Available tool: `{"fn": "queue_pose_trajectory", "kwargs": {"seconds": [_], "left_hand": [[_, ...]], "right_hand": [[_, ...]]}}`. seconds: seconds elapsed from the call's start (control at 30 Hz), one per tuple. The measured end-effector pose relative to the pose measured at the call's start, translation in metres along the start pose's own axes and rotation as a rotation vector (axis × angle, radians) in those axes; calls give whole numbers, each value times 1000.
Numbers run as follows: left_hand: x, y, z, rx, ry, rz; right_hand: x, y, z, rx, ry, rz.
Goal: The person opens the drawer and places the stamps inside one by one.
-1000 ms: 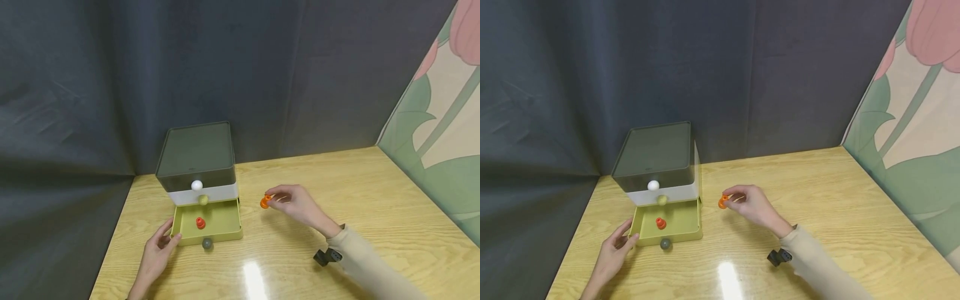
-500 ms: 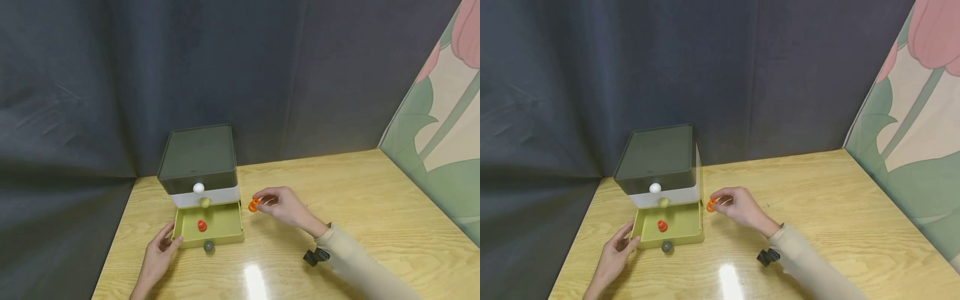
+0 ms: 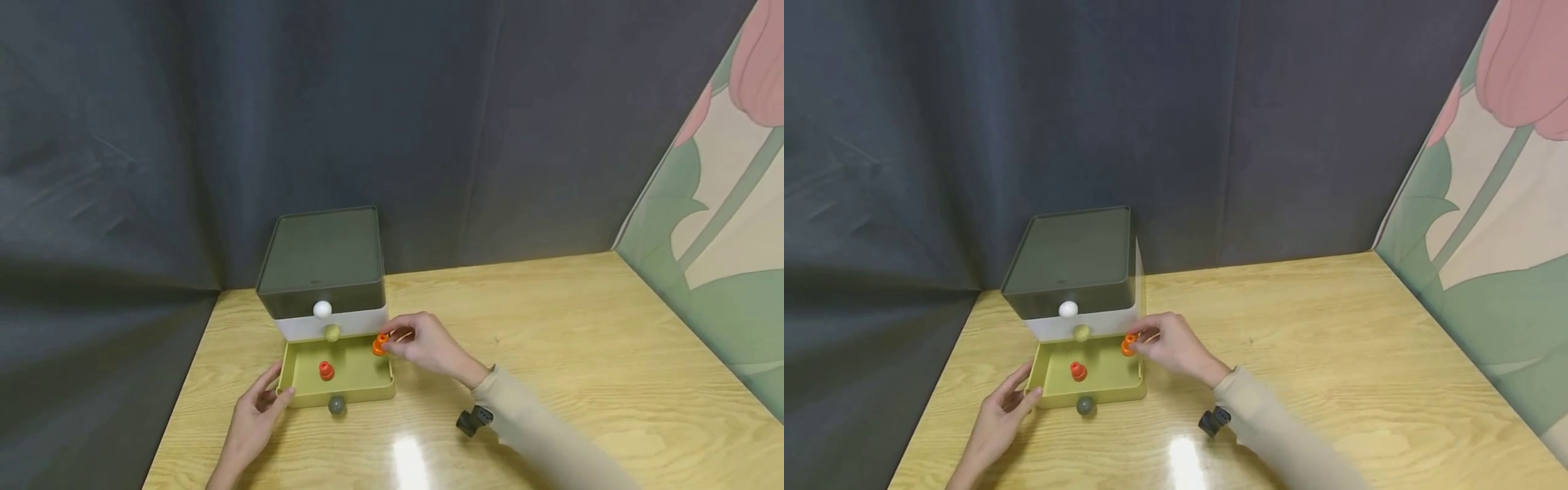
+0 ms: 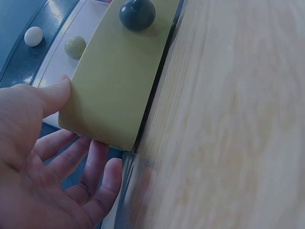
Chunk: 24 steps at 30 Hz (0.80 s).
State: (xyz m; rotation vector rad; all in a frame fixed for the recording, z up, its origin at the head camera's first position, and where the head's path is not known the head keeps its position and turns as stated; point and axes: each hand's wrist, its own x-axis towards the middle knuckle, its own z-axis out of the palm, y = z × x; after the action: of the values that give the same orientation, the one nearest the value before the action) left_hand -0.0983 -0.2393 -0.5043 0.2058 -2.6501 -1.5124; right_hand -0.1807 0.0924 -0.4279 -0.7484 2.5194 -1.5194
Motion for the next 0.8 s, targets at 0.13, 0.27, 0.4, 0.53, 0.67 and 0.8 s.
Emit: {"fn": "queue_pose_trajectory", "kwargs": {"seconds": [0.13,0.27,0.4,0.53,0.67,0.8], "left_hand": [[0,-2,0,-6,-2,-6],[1,-2,0,-9,-2,-13],[2,0,-1,-10,-3,-3],[3,0,1,-17,-9,4],[4,-1,4,-32,-12,10],[1,-2,5,-39,-1,18]], "right_hand": [[9,-1,18,-15,-19,1],[17,-2,34,-51,-28,-8],[24,-1,46,-79,-42,-20],[28,2,54,-123,-64,-17],[30,5,61,-198,-70,-34],[28,7,69,-277,-81,-60]]}}
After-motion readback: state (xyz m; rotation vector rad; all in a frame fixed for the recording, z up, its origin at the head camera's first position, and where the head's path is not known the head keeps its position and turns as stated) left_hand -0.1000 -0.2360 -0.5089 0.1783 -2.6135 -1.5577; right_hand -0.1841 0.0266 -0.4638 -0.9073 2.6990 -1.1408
